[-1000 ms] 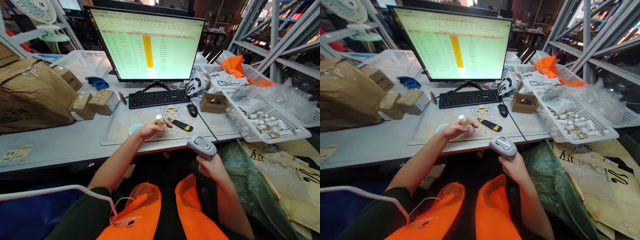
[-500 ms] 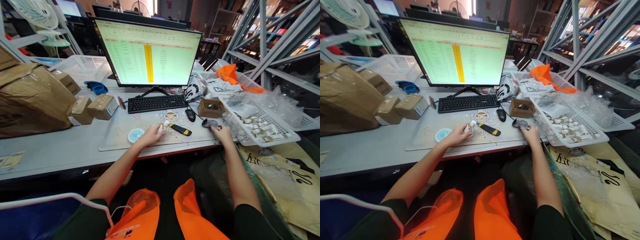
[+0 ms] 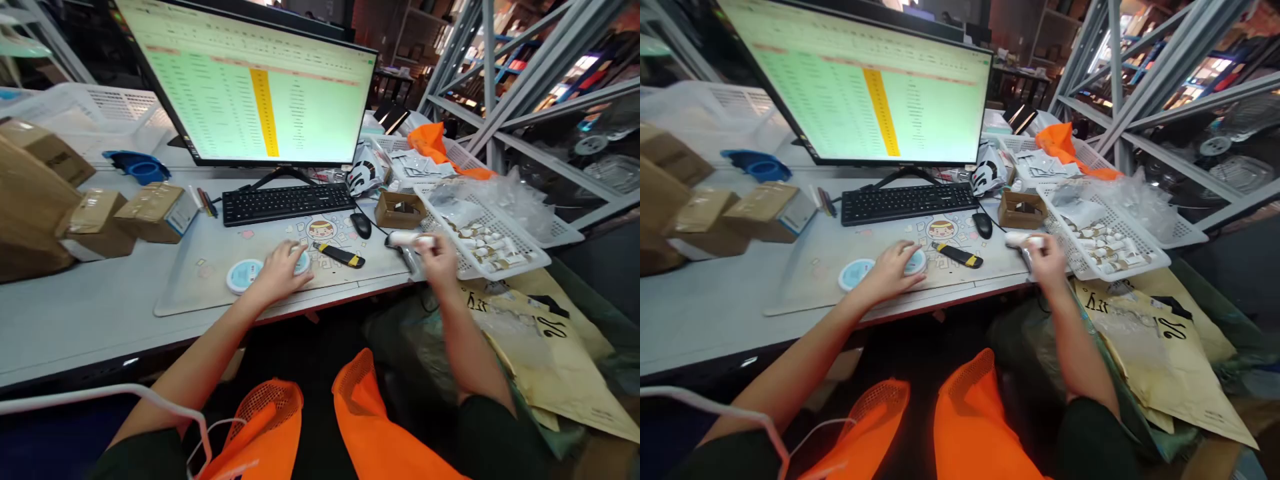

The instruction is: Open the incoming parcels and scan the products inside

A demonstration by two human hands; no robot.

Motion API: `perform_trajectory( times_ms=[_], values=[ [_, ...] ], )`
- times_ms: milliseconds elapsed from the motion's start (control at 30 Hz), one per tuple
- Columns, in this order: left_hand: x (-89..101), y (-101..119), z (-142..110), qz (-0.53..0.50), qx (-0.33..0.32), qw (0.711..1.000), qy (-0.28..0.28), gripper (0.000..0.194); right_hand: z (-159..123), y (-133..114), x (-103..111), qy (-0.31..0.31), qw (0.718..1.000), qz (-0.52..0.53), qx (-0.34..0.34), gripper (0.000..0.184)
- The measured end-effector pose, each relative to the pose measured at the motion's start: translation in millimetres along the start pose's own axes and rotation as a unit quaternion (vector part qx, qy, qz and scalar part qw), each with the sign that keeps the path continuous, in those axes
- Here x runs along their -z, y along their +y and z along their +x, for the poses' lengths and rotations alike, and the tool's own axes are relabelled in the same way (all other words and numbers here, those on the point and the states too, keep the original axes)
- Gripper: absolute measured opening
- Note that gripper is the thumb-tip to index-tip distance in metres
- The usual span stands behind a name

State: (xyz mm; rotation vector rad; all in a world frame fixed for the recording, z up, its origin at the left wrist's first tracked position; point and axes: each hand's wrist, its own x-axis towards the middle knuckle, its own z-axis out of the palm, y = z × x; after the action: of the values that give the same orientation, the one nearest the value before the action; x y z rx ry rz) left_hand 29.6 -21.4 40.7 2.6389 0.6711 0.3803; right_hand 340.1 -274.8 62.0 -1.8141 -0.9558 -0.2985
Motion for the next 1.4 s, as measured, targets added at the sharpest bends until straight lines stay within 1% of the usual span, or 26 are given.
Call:
perform_trajectory(
  times_ms=[67, 133, 200, 267, 333, 400, 467, 533, 567, 633, 700, 733, 767, 800, 867, 933, 967, 1033, 1100, 1133, 1200, 1233, 1267, 1300, 1367, 1400],
  values=[
    [2.5, -15.2, 4.0, 0.069, 0.072, 0.995, -0.015, 0.086, 35.3, 36.7, 33.8, 0.118, 0.986, -0.109, -0.036, 0.034],
    [-0.2, -20.7, 10.0, 0.09, 0.097, 0.99, -0.048, 0.094, 61.1, 62.3, 57.4, 0.181, 0.958, -0.192, -0.11, 0.036],
    [-4.3, -19.7, 13.8, 0.099, 0.093, 0.99, -0.047, 0.094, 69.8, 72.3, 66.1, 0.193, 0.94, -0.225, -0.171, 0.046],
    [-4.6, -19.2, 10.7, 0.1, 0.079, 0.992, -0.011, 0.09, 60.2, 69.1, 58.8, 0.174, 0.94, -0.223, -0.189, 0.064],
    [1.4, -25.6, -2.0, 0.087, 0.072, 0.992, 0.047, 0.088, 36.0, 58.3, 39.4, 0.146, 0.958, -0.187, -0.162, 0.076],
    [11.2, -40.7, -21.9, 0.087, 0.099, 0.987, 0.097, 0.089, 3.7, 44.0, 14.5, 0.113, 0.98, -0.103, -0.129, 0.079],
    [19.5, -60.8, -43.0, 0.095, 0.152, 0.978, 0.11, 0.09, -29.5, 27.3, -11.4, 0.079, 0.99, 0.004, -0.118, 0.078],
    [22.3, -79.2, -59.5, 0.085, 0.197, 0.972, 0.099, 0.092, -57.5, 7.3, -38.5, 0.036, 0.987, 0.081, -0.132, 0.07],
    [21.3, -86.0, -65.1, 0.073, 0.202, 0.972, 0.094, 0.095, -68.4, -4.0, -53.2, -0.004, 0.985, 0.105, -0.138, 0.063],
    [16.8, -93.5, -71.5, 0.051, 0.191, 0.976, 0.094, 0.097, -83.3, -29.1, -85.7, -0.124, 0.974, 0.14, -0.127, 0.049],
    [12.0, -94.2, -73.9, 0.041, 0.17, 0.979, 0.103, 0.094, -90.8, -56.5, -121.3, -0.25, 0.951, 0.161, -0.086, 0.04],
    [10.2, -92.6, -74.6, 0.034, 0.16, 0.981, 0.109, 0.092, -93.0, -70.5, -139.1, -0.291, 0.94, 0.168, -0.063, 0.038],
    [8.8, -89.9, -75.3, 0.026, 0.149, 0.981, 0.118, 0.089, -94.8, -84.5, -156.0, -0.315, 0.932, 0.174, -0.046, 0.04],
    [7.4, -85.7, -76.2, 0.017, 0.132, 0.983, 0.129, 0.087, -96.7, -98.0, -171.3, -0.326, 0.927, 0.181, -0.04, 0.045],
    [3.6, -72.1, -79.5, 0.002, 0.078, 0.985, 0.155, 0.081, -101.6, -121.4, -194.2, -0.354, 0.91, 0.206, -0.06, 0.068],
    [-2.5, -52.0, -84.6, -0.006, 0.017, 0.982, 0.186, 0.074, -108.2, -137.1, -204.4, -0.391, 0.883, 0.243, -0.091, 0.092],
    [-6.1, -41.4, -87.8, -0.01, -0.009, 0.98, 0.2, 0.069, -111.6, -141.4, -205.0, -0.399, 0.873, 0.262, -0.101, 0.097],
    [-12.9, -24.4, -93.9, -0.034, -0.042, 0.975, 0.217, 0.065, -117.3, -142.3, -199.1, -0.387, 0.867, 0.295, -0.107, 0.097],
    [-18.8, -17.2, -95.9, -0.097, -0.045, 0.973, 0.206, 0.074, -121.1, -134.8, -185.9, -0.364, 0.862, 0.329, -0.126, 0.095],
    [-21.8, -16.7, -94.1, -0.15, -0.031, 0.971, 0.181, 0.081, -122.7, -129.0, -176.9, -0.362, 0.853, 0.348, -0.141, 0.095],
    [-28.5, -17.4, -85.4, -0.275, 0.022, 0.957, 0.09, 0.092, -127.0, -116.2, -155.7, -0.362, 0.842, 0.365, -0.162, 0.097],
    [-32.7, -16.7, -79.6, -0.326, 0.052, 0.943, 0.038, 0.093, -130.2, -110.1, -144.3, -0.357, 0.848, 0.355, -0.163, 0.097],
    [-37.3, -14.5, -73.8, -0.359, 0.076, 0.93, -0.006, 0.092, -134.1, -104.5, -133.1, -0.349, 0.861, 0.334, -0.158, 0.096],
    [-42.4, -10.8, -68.8, -0.375, 0.088, 0.922, -0.038, 0.091, -138.8, -99.4, -122.5, -0.339, 0.876, 0.308, -0.151, 0.096],
    [-53.4, 0.0, -63.1, -0.373, 0.09, 0.921, -0.067, 0.094, -150.2, -90.3, -104.7, -0.326, 0.894, 0.27, -0.147, 0.095],
    [-59.2, 6.4, -62.7, -0.367, 0.087, 0.923, -0.072, 0.095, -156.6, -86.2, -97.9, -0.322, 0.896, 0.264, -0.155, 0.096]
  ],
)
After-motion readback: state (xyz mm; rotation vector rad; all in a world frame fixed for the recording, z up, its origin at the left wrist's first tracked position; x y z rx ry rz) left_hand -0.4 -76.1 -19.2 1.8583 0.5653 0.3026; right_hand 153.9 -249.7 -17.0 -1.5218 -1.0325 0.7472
